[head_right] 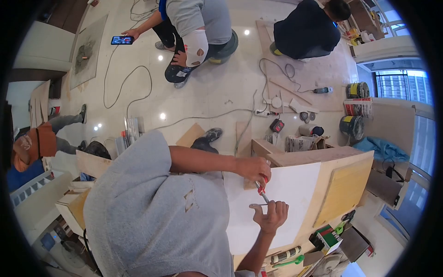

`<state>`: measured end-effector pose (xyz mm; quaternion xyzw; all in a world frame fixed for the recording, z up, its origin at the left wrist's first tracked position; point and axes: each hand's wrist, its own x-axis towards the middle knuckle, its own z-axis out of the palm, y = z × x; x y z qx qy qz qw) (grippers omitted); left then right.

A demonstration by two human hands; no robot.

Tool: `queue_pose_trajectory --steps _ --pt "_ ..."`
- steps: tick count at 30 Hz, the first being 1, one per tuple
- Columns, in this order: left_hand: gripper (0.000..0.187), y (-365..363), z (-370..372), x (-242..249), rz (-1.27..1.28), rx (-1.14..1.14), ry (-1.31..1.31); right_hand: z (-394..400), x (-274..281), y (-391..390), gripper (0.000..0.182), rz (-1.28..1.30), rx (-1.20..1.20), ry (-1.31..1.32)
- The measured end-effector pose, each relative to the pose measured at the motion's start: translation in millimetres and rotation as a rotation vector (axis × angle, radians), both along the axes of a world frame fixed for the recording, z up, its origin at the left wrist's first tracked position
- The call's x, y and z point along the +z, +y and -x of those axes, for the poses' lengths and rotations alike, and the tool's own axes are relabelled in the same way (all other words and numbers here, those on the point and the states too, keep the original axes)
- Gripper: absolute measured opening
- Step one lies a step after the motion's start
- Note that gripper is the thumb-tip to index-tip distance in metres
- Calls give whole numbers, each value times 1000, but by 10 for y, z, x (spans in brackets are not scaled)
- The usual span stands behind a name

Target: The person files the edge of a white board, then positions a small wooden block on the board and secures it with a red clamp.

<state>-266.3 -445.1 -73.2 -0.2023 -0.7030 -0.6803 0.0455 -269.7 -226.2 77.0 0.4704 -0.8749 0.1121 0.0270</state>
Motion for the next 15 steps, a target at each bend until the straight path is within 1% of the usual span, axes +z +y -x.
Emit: queue_pose_trajectory --steps 1,4,5,8,12,15 --pt "22 19 -7 -6 -7 18 18 -64 -56 -9 61 43 -62 21" --pt "21 -4 8 13 9 19 28 -219 -238 -46 68 147 -270 74" --pt "21 -15 18 25 18 -4 28 -255 -241 -57 67 149 -302 75" --pt "20 -56 -4 14 50 -40 14 -251 -189 -30 66 134 -298 -29" --pt "19 -34 -10 25 78 -70 -9 -70 21 -69 65 -115 -73 35" --pt "19 -36 -14 17 86 -63 -14 95 138 -204 65 -175 65 49"
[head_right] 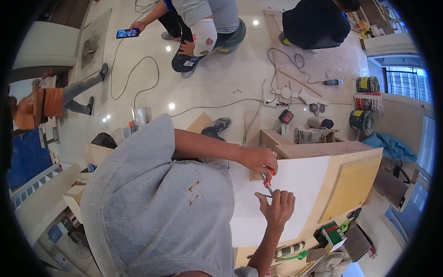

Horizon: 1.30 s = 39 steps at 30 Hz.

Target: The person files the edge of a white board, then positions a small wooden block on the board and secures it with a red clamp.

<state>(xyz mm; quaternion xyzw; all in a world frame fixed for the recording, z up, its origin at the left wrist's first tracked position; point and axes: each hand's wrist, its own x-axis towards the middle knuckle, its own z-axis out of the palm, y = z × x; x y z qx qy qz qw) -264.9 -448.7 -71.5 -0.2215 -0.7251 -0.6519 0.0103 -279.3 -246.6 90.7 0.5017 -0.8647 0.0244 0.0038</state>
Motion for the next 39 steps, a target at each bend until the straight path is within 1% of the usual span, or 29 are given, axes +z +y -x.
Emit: queue_pose_trajectory --steps 4,7,10,13,16,19,22,25,28,31,34,37,39 --pt "19 12 -5 -12 41 11 39 76 -28 27 64 -83 125 -2" --pt "19 35 26 -36 66 -6 28 86 -18 41 63 -135 143 13" --pt "20 51 0 -31 56 32 1 76 -73 73 64 -151 159 88" --pt "23 53 -27 11 64 46 -30 33 -90 75 64 -156 115 126" --pt "25 54 -51 32 30 60 -41 -62 -143 82 63 -156 -8 149" --pt "24 73 -62 13 19 80 -34 -188 -235 30 61 -110 -189 192" --pt "23 89 -69 6 -7 91 -43 -311 -223 -97 53 -122 -418 139" --pt "21 112 -73 -28 -21 109 -31 -383 -340 -136 57 -70 -569 161" --pt "20 81 -72 -5 22 81 -46 -439 -346 -237 58 -14 -694 127" --pt "20 20 -69 45 34 45 -56 -417 -295 -211 57 8 -703 17" --pt "24 -45 -32 78 6 -43 -79 -353 -196 -94 52 -12 -650 -156" --pt "34 -135 -74 155 -165 -108 -202 -388 -166 -4 41 61 -642 -260" --pt "46 -215 -137 248 -49 -89 -75 -461 -262 24 32 183 -648 -251"
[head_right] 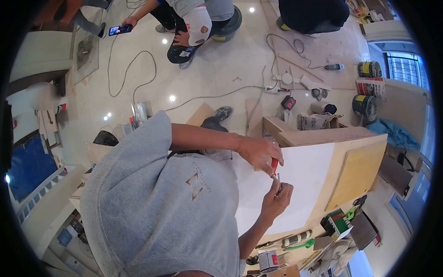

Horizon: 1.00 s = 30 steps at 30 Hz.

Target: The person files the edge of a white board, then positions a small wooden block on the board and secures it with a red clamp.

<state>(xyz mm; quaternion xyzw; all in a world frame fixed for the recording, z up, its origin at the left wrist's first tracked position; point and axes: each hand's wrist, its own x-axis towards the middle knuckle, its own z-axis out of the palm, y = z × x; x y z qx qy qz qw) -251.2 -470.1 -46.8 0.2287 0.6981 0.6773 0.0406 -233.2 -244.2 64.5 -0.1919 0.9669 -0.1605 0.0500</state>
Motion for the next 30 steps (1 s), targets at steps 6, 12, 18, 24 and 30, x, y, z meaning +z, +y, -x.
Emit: queue_pose_trajectory --steps 6,12,18,24,30 --pt "75 101 -53 -88 93 35 63 -140 -238 22 23 280 -162 -99" --pt "63 72 -86 59 101 116 132 -150 -207 -43 17 407 -148 -113" --pt "37 230 39 -109 212 70 266 -51 123 -124 16 456 -98 -169" --pt "54 64 85 43 -14 -65 -77 95 106 -166 21 -9 -109 -69" --pt "66 12 144 153 110 -143 -17 210 344 -223 33 -197 79 -46"
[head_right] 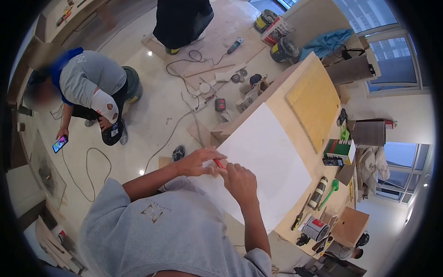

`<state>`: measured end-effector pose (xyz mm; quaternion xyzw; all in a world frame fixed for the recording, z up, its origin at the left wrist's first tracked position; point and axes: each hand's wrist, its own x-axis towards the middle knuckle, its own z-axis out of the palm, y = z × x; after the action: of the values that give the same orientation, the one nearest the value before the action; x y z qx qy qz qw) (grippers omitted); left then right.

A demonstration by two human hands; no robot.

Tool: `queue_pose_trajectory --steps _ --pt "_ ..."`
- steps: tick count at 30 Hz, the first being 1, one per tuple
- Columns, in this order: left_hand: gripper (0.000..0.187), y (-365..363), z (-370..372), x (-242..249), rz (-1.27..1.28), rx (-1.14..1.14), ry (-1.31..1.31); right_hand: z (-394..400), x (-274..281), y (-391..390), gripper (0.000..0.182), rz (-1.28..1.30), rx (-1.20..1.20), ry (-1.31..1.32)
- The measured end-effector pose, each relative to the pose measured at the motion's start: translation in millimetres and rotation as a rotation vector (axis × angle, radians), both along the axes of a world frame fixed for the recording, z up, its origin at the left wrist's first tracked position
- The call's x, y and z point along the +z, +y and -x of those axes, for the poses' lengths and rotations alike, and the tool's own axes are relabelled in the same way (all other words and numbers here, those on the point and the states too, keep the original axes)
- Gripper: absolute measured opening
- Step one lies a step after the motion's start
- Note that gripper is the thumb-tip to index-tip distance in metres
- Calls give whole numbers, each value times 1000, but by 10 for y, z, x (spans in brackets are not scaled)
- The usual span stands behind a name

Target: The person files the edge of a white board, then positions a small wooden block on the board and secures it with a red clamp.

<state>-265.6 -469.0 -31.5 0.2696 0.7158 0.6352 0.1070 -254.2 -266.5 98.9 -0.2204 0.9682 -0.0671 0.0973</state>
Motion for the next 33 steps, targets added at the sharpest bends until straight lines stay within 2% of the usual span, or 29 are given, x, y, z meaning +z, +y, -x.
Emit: queue_pose_trajectory --steps 3,6,9,13,18,24,27,30,31,33 --pt "77 -14 -4 75 -32 -4 -24 -21 34 4 30 -48 24 -53" --pt "73 23 -19 57 -43 35 56 -71 22 -58 28 -95 8 -28" --pt "66 40 -55 124 -23 54 -52 -147 -98 -74 23 -107 -15 88" --pt "50 69 -106 179 51 127 18 -239 -215 -127 19 -63 -91 227" --pt "32 126 -121 194 16 209 97 -255 -226 -217 18 -41 -239 193" --pt "29 218 -107 141 41 181 -20 -273 -334 -272 20 -43 -395 229" --pt "29 307 -75 -101 68 214 73 -261 -334 -228 23 -31 -344 206" --pt "37 199 -62 -45 19 240 -17 -104 -223 -55 34 -49 -194 83" --pt "50 149 -73 -125 -40 160 -100 -1 -160 -8 35 -8 -108 31" --pt "59 51 -72 -138 -52 169 -70 139 -75 -38 36 88 -39 -44"
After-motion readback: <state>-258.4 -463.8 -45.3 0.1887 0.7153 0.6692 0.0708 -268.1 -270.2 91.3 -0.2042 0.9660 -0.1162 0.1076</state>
